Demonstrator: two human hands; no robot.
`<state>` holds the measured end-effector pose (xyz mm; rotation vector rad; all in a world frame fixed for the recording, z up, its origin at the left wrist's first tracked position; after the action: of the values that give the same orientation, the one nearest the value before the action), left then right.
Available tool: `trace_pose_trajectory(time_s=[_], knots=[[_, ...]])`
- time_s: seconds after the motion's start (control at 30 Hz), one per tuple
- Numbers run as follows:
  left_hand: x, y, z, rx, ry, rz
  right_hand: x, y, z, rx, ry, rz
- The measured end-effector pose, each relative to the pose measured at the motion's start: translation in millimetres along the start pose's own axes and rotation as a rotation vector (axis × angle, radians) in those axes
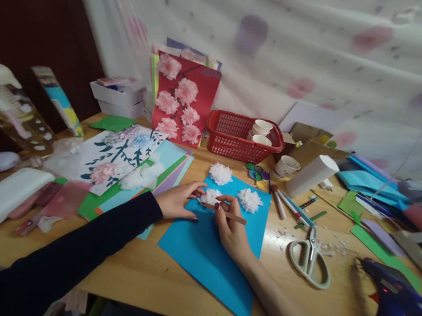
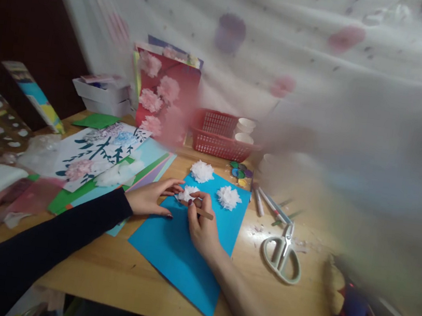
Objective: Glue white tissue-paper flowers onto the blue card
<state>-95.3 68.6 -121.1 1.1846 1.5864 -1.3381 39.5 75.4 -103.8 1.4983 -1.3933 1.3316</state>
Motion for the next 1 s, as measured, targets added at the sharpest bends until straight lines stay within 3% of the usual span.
trace_pose_trajectory(time_s=[0.43, 0.63, 0.8, 0.9, 1.0], knots=[[3, 0.1, -1, 0.001, 0.021, 0.035, 5, 12, -1, 0.123, -0.1, 0.157], [1, 0.7, -1, -0.002, 0.02, 0.075, 26, 32, -7, 0.232, -0.252, 0.368], [0, 2.4, -3, 0.026, 0.05, 0.089, 31, 48, -29, 0.289, -0.181, 0.501], [2, 1.0, -4, 0.028, 0.054, 0.056, 28, 46, -44, 0.22, -0.025, 0.311], [5, 0.0, -5, 0.027, 0.051, 0.011, 24, 36, -53, 0.101, 0.024, 0.21]])
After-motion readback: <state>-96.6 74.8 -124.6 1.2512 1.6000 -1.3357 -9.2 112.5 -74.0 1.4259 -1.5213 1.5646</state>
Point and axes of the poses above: each hand's wrist, its own z-axis away from the middle knuckle, its own y-axis out of the palm, x = y × z, the point moved 10 cm from there along -z, towards the middle knuckle, and after that the axes turned 15 degrees about -x, right-handed, at the moved point
